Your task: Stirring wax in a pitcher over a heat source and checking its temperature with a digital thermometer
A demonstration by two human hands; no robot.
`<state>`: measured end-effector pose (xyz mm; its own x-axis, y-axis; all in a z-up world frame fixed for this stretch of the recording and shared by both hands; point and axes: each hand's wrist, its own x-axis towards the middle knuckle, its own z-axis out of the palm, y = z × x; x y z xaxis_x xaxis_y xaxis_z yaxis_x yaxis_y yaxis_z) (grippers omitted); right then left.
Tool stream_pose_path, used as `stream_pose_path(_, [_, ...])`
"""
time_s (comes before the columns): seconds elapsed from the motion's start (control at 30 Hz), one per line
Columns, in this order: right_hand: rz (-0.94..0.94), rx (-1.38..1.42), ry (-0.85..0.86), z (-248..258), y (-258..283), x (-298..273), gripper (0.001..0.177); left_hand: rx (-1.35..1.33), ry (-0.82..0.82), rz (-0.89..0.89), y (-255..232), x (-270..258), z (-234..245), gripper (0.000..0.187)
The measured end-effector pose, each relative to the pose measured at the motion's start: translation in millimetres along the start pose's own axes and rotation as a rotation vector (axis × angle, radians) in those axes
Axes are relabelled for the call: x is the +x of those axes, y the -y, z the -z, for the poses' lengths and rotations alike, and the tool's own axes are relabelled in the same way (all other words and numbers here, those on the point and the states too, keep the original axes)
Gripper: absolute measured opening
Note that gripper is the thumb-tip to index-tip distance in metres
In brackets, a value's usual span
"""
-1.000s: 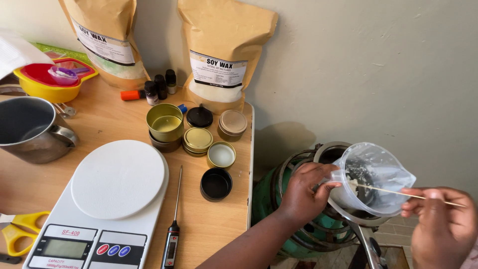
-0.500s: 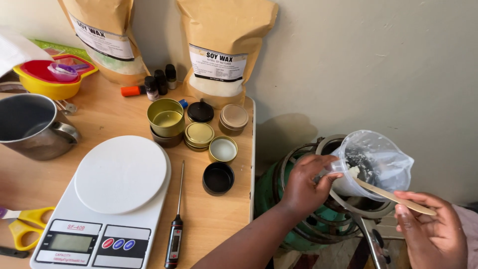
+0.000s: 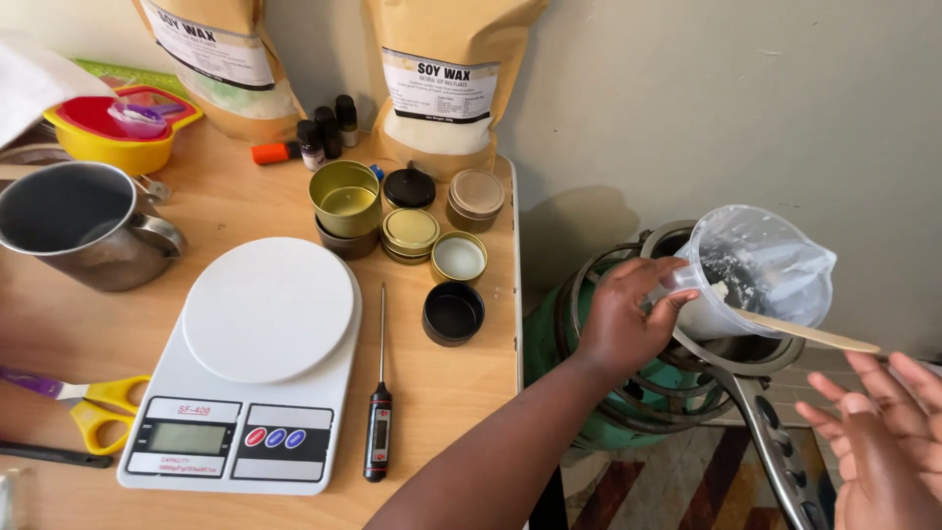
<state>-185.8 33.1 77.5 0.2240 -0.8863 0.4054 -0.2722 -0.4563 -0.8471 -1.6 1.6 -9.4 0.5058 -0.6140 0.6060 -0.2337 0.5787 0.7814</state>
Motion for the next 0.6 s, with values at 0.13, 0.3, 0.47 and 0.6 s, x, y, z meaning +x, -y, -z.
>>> stream_pose_path(0.13, [0.085, 0.041, -0.085, -2, -16, -17, 0.041, -0.011, -0.009, -0.006, -3, -2, -1, 0.027])
stream_pose_path(0.3, [0.096, 0.115, -0.121, -20, 3, -22, 0.042, -0.040, 0.009, 0.040, -9, -3, -1, 0.027])
stream_pose_path(0.47, [0.025, 0.210, -0.187, -28, -7, -12, 0.046, -0.004, -0.021, -0.026, -5, -3, -3, 0.022])
stream_pose_path(0.6, [0.061, 0.228, -0.140, -31, -23, -1, 0.044, 0.000, -0.022, -0.017, -6, -5, -2, 0.022])
